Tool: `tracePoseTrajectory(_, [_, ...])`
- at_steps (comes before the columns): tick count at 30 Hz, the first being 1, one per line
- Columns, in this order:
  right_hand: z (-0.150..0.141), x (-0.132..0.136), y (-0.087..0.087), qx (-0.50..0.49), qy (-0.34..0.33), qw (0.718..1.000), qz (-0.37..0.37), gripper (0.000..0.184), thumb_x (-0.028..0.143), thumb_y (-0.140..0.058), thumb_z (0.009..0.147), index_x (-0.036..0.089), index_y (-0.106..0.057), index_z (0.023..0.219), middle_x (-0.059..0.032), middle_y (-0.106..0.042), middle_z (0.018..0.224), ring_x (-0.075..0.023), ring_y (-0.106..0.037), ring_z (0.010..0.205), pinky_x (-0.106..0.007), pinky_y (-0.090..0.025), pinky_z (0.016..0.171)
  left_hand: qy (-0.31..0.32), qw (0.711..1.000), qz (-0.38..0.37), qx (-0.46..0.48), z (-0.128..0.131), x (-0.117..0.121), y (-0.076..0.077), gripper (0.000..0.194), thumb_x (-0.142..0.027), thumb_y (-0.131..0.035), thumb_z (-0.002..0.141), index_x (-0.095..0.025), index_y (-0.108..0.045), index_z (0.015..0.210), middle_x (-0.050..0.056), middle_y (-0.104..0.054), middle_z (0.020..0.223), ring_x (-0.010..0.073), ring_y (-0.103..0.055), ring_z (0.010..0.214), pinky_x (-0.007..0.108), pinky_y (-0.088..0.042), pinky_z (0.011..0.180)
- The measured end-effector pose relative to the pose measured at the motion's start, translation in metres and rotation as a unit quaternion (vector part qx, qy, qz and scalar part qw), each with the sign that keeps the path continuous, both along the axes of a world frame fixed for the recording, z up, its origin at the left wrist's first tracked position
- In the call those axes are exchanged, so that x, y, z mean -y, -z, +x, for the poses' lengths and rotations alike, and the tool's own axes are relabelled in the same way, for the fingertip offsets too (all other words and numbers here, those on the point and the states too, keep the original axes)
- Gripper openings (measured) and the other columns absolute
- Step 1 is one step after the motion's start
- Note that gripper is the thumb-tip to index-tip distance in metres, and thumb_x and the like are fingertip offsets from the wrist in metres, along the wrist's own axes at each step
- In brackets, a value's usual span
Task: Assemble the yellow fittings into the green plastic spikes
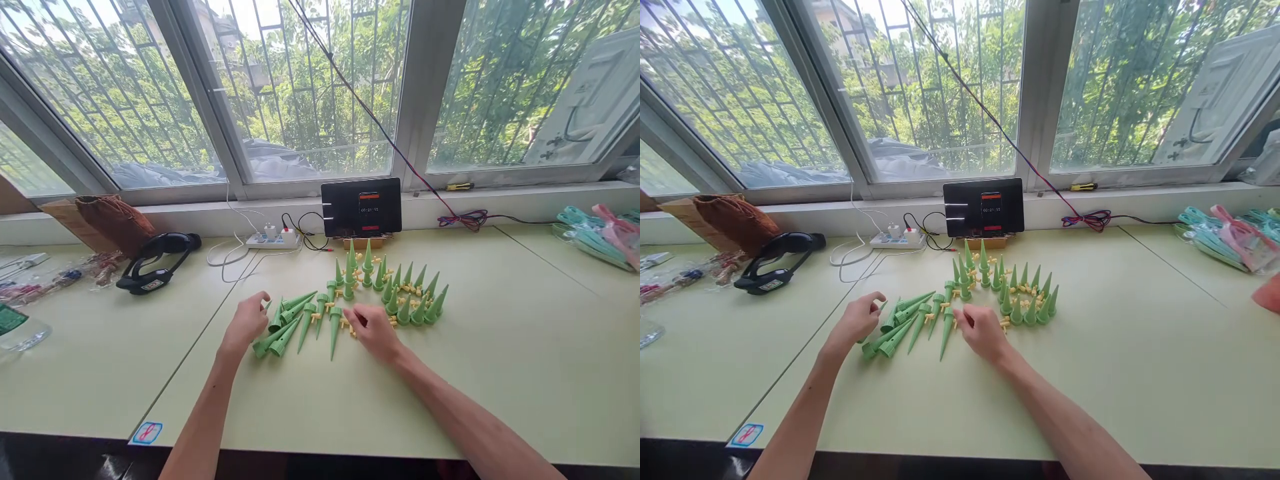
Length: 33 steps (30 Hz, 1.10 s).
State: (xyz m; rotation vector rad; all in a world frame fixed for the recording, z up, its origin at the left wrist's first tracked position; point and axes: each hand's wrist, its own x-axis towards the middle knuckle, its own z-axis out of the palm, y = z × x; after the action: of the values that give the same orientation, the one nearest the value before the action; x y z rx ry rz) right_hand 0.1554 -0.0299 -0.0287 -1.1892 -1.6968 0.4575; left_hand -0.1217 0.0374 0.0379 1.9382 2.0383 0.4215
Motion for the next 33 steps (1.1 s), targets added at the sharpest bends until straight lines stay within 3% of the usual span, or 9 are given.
tracePoseTrajectory(2, [0.0, 0.0, 0.0, 0.001, -0.001, 1.0, 0.003, 0.05, 0.043, -0.043, 0.1, 0.022, -0.027, 0.057, 0.0053, -0.028, 0.052, -0.0109, -0.023, 0.05, -0.027, -0.023, 0.048, -0.007, 0.999, 0.043, 0.014, 0.005, 0.003, -0.008, 0.035, -0.011, -0.048, 0.074, -0.018, -0.064, 0.104, 0.005, -0.063, 0.072, 0.0193, -0.06, 0.066, 0.025, -0.043, 0.052])
tracePoseTrajectory(5, [-0.001, 0.0, 0.001, -0.002, 0.0, 1.0, 0.001, 0.049, 0.042, -0.044, 0.099, 0.022, -0.029, 0.057, 0.0057, -0.028, 0.052, -0.0106, -0.024, 0.049, -0.027, -0.023, 0.048, 0.062, 0.987, 0.096, 0.112, 0.028, 0.008, -0.022, 0.03, -0.019, -0.051, 0.079, -0.02, -0.064, 0.106, 0.003, -0.064, 0.076, 0.0184, -0.063, 0.071, 0.026, -0.051, 0.062])
tracePoseTrajectory(9, [0.001, 0.002, 0.0, -0.021, 0.01, 1.0, -0.001, 0.043, 0.043, -0.047, 0.098, 0.022, -0.035, 0.062, 0.0059, -0.033, 0.053, -0.0106, -0.03, 0.049, -0.026, -0.027, 0.049, 0.201, 0.925, 0.096, 0.307, 0.075, 0.011, -0.03, 0.026, -0.03, -0.059, 0.081, -0.021, -0.062, 0.106, 0.001, -0.062, 0.079, 0.0168, -0.065, 0.077, 0.026, -0.055, 0.068])
tracePoseTrajectory(12, [0.002, 0.004, -0.003, -0.046, 0.007, 0.999, -0.004, 0.035, 0.04, -0.05, 0.097, 0.022, -0.043, 0.068, 0.0058, -0.038, 0.054, -0.0107, -0.034, 0.048, -0.025, -0.029, 0.048, 0.254, 0.879, 0.091, 0.393, 0.103, 0.009, -0.021, 0.028, -0.031, -0.06, 0.085, -0.021, -0.06, 0.111, 0.0, -0.059, 0.081, 0.0129, -0.065, 0.066, 0.025, -0.055, 0.065])
tracePoseTrajectory(15, [0.003, 0.006, -0.007, -0.059, -0.011, 0.998, -0.016, 0.025, 0.039, -0.053, 0.096, 0.02, -0.054, 0.08, 0.0041, -0.049, 0.058, -0.0112, -0.042, 0.049, -0.025, -0.034, 0.049, 0.243, 0.838, 0.098, 0.478, 0.117, 0.011, -0.004, 0.023, -0.033, -0.06, 0.088, -0.019, -0.061, 0.106, 0.0, -0.059, 0.082, 0.0128, -0.067, 0.063, 0.025, -0.054, 0.062])
tracePoseTrajectory(19, [0.001, 0.011, -0.012, -0.05, -0.04, 0.997, -0.045, 0.022, 0.04, -0.059, 0.093, 0.019, -0.06, 0.099, -0.0015, -0.064, 0.077, -0.0118, -0.051, 0.054, -0.025, -0.041, 0.051, 0.227, 0.823, 0.12, 0.507, 0.123, 0.019, 0.017, 0.017, -0.032, -0.061, 0.089, -0.017, -0.063, 0.096, 0.001, -0.063, 0.077, 0.0148, -0.067, 0.066, 0.027, -0.055, 0.065])
tracePoseTrajectory(28, [0.0, 0.015, -0.011, -0.071, -0.029, 0.995, -0.059, 0.035, 0.039, -0.069, 0.086, 0.02, -0.055, 0.111, -0.0037, -0.067, 0.086, -0.0137, -0.06, 0.06, -0.025, -0.048, 0.051, 0.176, 0.833, 0.174, 0.495, 0.129, 0.027, 0.033, 0.018, -0.035, -0.063, 0.09, -0.017, -0.061, 0.092, 0.003, -0.064, 0.087, 0.0138, -0.067, 0.071, 0.025, -0.052, 0.065])
tracePoseTrajectory(33, [0.0, 0.015, -0.014, -0.084, -0.013, 0.995, -0.05, 0.029, 0.036, -0.063, 0.091, 0.021, -0.052, 0.114, -0.0043, -0.067, 0.093, -0.014, -0.064, 0.064, -0.027, -0.053, 0.056, 0.134, 0.839, 0.17, 0.5, 0.13, 0.03, 0.035, 0.022, -0.038, -0.064, 0.089, -0.019, -0.06, 0.098, -0.002, -0.055, 0.077, 0.0101, -0.061, 0.064, 0.02, -0.05, 0.057])
